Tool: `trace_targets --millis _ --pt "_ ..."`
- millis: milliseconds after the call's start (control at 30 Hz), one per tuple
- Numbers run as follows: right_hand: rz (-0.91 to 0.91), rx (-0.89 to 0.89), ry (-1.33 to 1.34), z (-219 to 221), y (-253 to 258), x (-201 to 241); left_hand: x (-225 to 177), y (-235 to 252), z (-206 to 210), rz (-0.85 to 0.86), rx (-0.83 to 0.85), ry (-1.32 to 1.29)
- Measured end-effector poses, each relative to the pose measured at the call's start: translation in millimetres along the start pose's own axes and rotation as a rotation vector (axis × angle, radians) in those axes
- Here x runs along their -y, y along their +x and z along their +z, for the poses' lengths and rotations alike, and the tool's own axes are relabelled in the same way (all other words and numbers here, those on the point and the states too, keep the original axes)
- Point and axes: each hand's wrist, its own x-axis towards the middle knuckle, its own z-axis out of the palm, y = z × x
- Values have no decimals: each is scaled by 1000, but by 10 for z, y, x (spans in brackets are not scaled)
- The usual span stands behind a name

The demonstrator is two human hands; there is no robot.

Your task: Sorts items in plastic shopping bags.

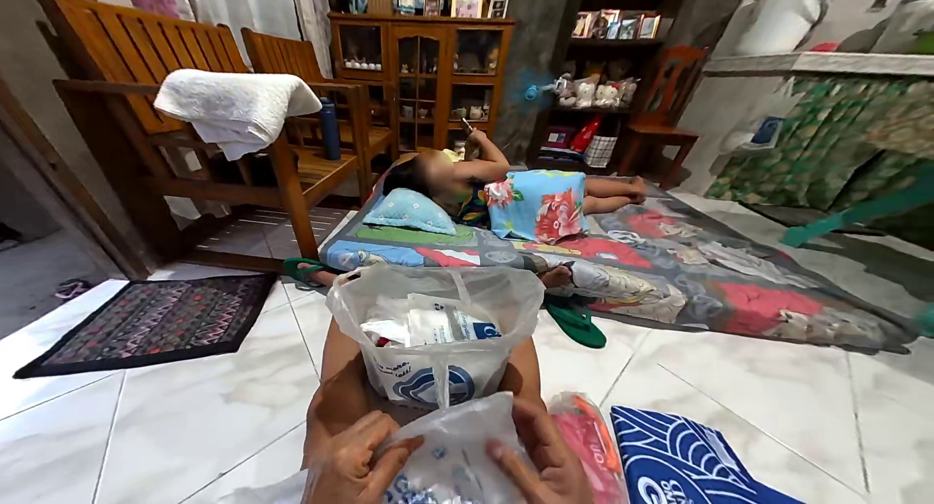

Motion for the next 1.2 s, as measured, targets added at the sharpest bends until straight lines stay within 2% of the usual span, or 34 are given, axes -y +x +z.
trace_targets --millis 167,367,433,467,533,567,633,700,767,800,867,933,1033,1100,1200 --pt "130 -74 15 -102 -13 -89 117 26 -113 -1 103 58" --pt "203 -192 110 -289 23 -173 352 -30 -642 -169 453 27" --pt "290 -214 223 -304 51 -189 455 -83 -784 -216 435 36" --pt "322 -175 269 -316 52 -210 474 -111 -816 -210 370 86" --pt "344 -60 371 -339 61 -286 423 -140 -755 -66 170 253" --pt "355 -23 443 -319 63 -312 343 -134 -682 21 122 288" --pt "426 38 608 -233 27 -306 105 -177 -456 114 206 241" --pt "505 87 707 -167 -11 -253 30 -270 -179 147 294 274" --pt "436 90 660 -159 -12 -244 139 -249 -61 116 227 300" --pt "325 73 524 -174 -1 -262 198 -184 -98 70 230 264" --pt "87 24 98 -229 21 -293 257 -29 -252 -66 374 49" --pt "-14 60 -127 -288 57 -331 301 92 -325 -134 571 -163" --pt "-76 139 -34 -290 162 -403 305 223 -257 -80 743 -263" --pt "-20 152 107 -291 165 -381 302 277 -231 -73 801 -264" --pt "141 -38 205 -258 158 -297 353 328 -297 -128 831 -221"
